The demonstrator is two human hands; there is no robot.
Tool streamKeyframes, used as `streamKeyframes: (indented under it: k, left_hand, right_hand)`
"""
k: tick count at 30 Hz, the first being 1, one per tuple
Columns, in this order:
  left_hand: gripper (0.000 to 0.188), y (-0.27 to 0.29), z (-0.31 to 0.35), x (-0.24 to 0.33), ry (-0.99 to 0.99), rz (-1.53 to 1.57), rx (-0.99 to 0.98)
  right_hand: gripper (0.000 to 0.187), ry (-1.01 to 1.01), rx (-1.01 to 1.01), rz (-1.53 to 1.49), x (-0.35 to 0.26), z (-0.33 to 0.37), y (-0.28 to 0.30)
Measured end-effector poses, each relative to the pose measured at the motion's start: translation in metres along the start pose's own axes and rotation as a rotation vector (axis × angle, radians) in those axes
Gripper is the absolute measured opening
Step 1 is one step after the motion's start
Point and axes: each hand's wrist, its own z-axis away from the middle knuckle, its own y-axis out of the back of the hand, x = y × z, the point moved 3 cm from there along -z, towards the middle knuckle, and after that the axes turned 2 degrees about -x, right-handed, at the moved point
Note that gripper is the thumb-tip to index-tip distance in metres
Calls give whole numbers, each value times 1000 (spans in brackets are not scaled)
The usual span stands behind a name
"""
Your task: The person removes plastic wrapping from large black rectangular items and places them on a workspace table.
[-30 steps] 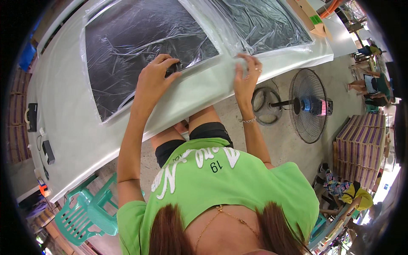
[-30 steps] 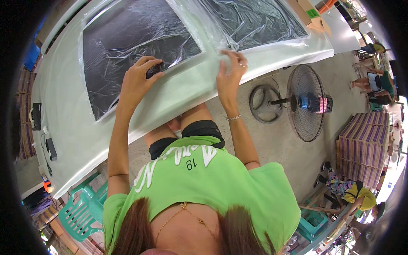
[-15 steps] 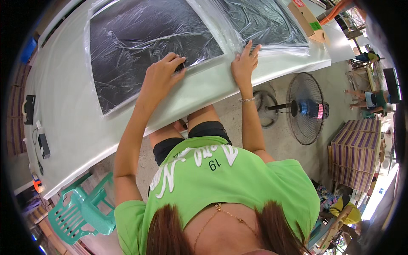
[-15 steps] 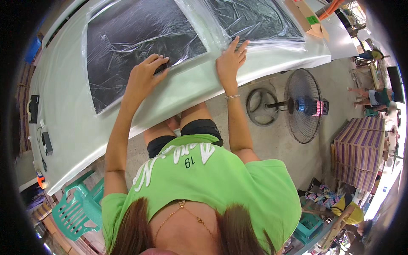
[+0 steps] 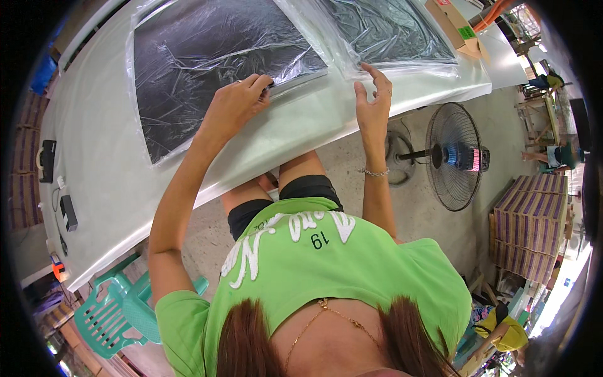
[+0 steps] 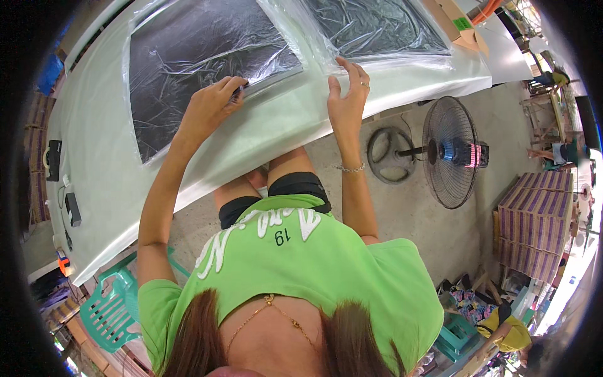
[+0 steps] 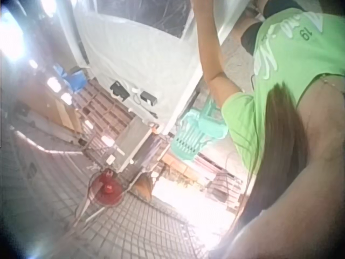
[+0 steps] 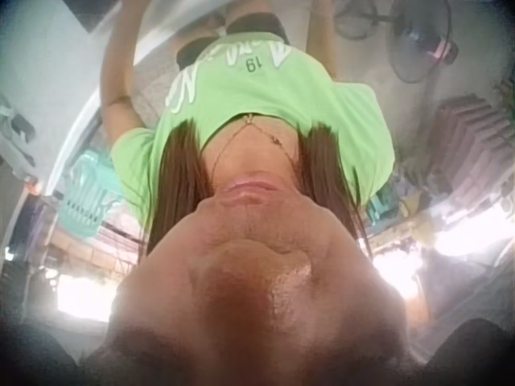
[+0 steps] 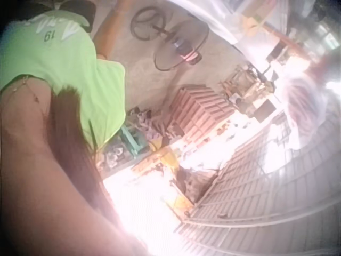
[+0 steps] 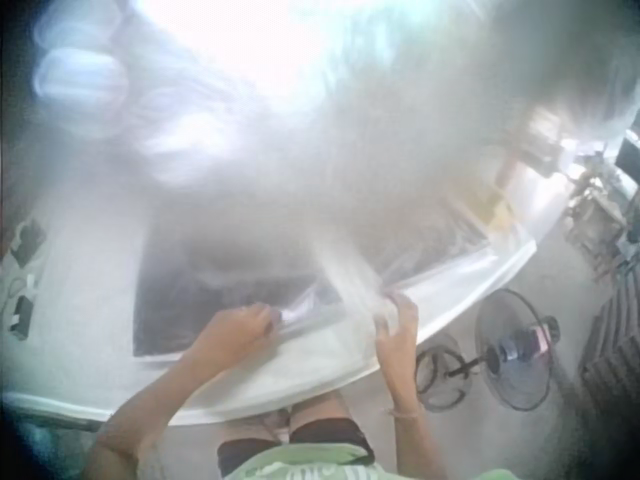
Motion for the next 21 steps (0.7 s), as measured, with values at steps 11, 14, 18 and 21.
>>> streamKeyframes:
  k: [11, 14, 18, 21]
  left_hand:
    - [19, -10, 7, -2, -13, -29, 148]
    - [20, -11, 9, -2, 3, -28, 175]
    - [29, -1, 5, 11, 145, 49, 118]
    - [38, 6, -5, 23, 116, 3, 288]
  right_hand:
    - [31, -432, -332, -982, 7, -20, -46]
    - [26, -412, -341, -963, 0, -24, -48]
    - [23, -328, -365, -854, -4, -26, -45]
    - [21, -267, -317, -838, -14, -29, -45]
